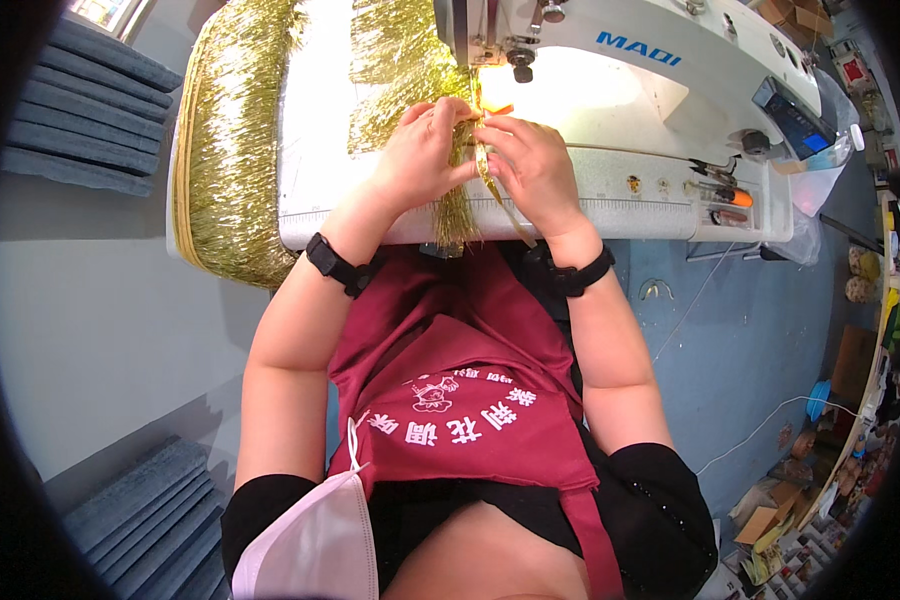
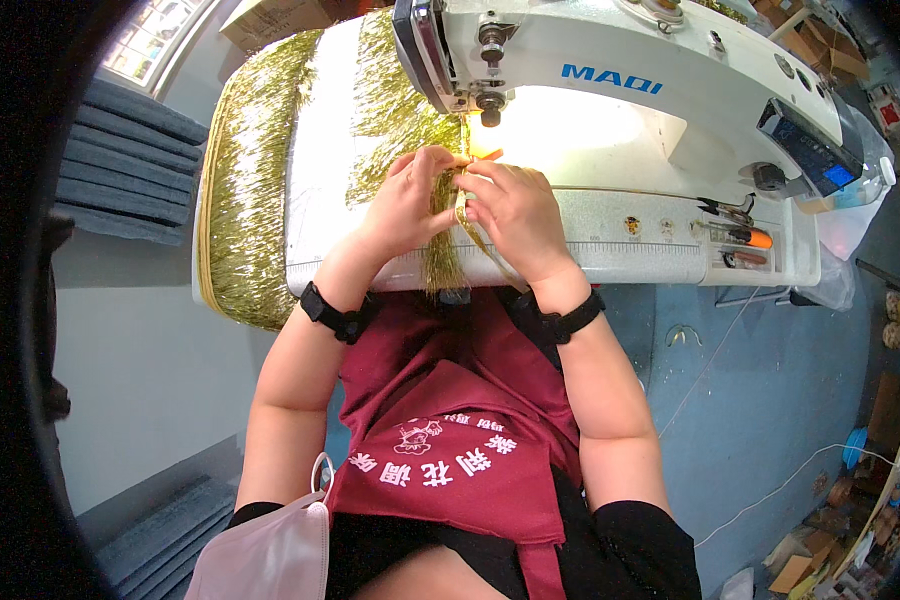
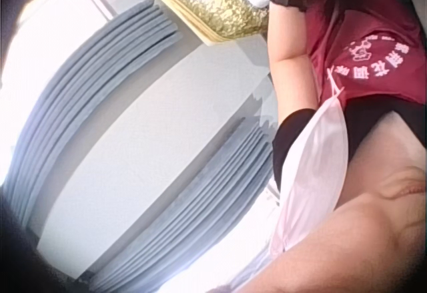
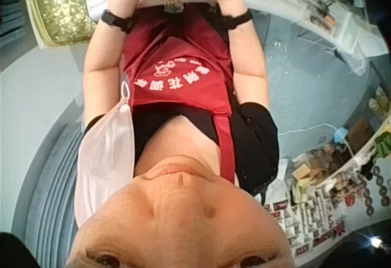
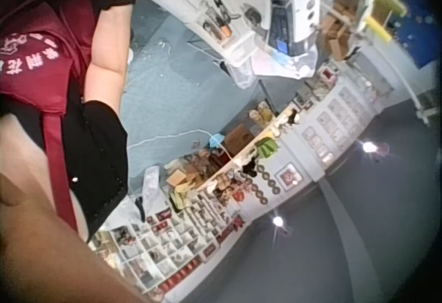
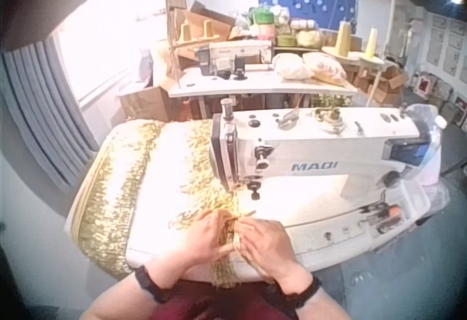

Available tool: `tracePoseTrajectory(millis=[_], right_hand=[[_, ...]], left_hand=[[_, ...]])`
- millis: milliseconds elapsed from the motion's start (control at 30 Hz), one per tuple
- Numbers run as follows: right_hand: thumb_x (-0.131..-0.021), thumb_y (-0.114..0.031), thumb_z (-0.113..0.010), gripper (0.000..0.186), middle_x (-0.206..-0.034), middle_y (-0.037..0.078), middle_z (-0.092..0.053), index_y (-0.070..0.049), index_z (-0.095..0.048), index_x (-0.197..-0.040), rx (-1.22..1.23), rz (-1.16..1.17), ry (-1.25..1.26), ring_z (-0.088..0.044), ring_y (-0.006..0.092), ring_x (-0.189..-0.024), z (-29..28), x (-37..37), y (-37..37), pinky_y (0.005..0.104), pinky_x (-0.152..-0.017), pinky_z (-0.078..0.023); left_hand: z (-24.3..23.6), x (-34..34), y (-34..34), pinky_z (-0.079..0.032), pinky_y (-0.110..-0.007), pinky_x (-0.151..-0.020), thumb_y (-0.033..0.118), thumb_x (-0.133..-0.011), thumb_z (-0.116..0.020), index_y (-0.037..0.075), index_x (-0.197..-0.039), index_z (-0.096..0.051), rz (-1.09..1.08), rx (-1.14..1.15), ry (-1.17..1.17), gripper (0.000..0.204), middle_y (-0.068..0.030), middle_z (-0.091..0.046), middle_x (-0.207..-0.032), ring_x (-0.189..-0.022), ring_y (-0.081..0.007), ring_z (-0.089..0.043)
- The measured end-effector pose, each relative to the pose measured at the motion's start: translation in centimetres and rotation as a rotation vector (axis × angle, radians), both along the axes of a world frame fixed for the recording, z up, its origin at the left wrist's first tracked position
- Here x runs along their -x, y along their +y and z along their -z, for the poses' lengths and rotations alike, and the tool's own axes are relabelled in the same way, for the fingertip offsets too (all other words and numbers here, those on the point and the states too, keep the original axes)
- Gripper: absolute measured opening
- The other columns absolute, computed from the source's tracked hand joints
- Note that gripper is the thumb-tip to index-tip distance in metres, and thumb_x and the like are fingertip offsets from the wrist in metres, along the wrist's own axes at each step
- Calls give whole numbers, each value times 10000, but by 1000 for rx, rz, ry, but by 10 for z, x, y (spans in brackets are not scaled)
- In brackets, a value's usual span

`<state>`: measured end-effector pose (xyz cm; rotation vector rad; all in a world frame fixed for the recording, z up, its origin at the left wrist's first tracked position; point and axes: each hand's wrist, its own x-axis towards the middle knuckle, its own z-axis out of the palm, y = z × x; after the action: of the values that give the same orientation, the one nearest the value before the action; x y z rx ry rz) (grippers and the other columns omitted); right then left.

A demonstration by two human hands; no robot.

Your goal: The person sews a gold tinsel-like fabric using a sewing machine. They guide the material under the needle, trim excess threads with scissors, and adjust the fabric repeatedly to continue stitching.

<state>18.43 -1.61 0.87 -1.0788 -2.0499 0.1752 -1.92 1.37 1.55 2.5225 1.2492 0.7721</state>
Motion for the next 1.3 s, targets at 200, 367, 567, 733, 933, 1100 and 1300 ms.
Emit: tracePoseTrajectory(millis=[200,367,567,733,933,1100,1300], right_hand=[[-838,-103,-738,193,-1133,27,-731,-118,-737,-1031,-60,-44,-33,-676,238,-1078,8,-3,0,406,-938,-507],[-844,-99,-733,157,-1113,35,-749,-108,-740,-1001,-62,-41,-54,-680,232,-1098,10,-5,-3,389,-933,-515],[-850,-106,-729,131,-1120,46,-753,-108,-731,-981,-48,-21,-73,-676,231,-1107,9,-2,-3,386,-934,-514],[-869,-115,-699,108,-1143,58,-746,-102,-704,-976,-63,-10,-131,-668,230,-1123,8,-2,-4,383,-942,-508],[-885,-123,-661,127,-1172,68,-730,-78,-671,-1003,-88,19,-192,-662,231,-1134,8,0,-4,387,-957,-503],[-883,-121,-652,129,-1155,72,-722,-71,-663,-1001,-75,22,-195,-660,238,-1124,10,1,-4,395,-962,-506],[-878,-106,-627,126,-1169,79,-715,-66,-649,-995,-58,32,-159,-648,245,-1126,11,4,-8,401,-968,-500]], left_hand=[[-4,6,1,-391,-474,-1129,264,-867,-774,62,-1292,-545,87,84,39,523,-130,-671,-1236,-1199,-343,-624],[-2,10,10,-432,-444,-1090,40,-936,-604,77,-1256,-593,126,94,68,323,-118,-683,-1249,-1206,-333,-624],[4,13,22,-463,-431,-1086,-99,-861,-526,53,-1196,-645,146,102,74,387,-118,-688,-1306,-1236,-332,-623],[2,15,24,-469,-424,-1100,-115,-814,-548,64,-1219,-681,211,52,74,463,-116,-688,-1322,-1254,-338,-621],[-17,18,24,-435,-403,-1137,-11,-871,-561,114,-1301,-687,253,-79,378,465,-84,-606,-1451,-1341,-286,-564],[-26,20,32,-433,-386,-1133,138,-953,-534,151,-1344,-673,284,-230,591,415,-53,-600,-1454,-1351,-248,-554],[-11,23,37,-487,-366,-1057,142,-940,-571,98,-1311,-667,303,-278,555,386,-68,-642,-1341,-1243,-239,-613]])
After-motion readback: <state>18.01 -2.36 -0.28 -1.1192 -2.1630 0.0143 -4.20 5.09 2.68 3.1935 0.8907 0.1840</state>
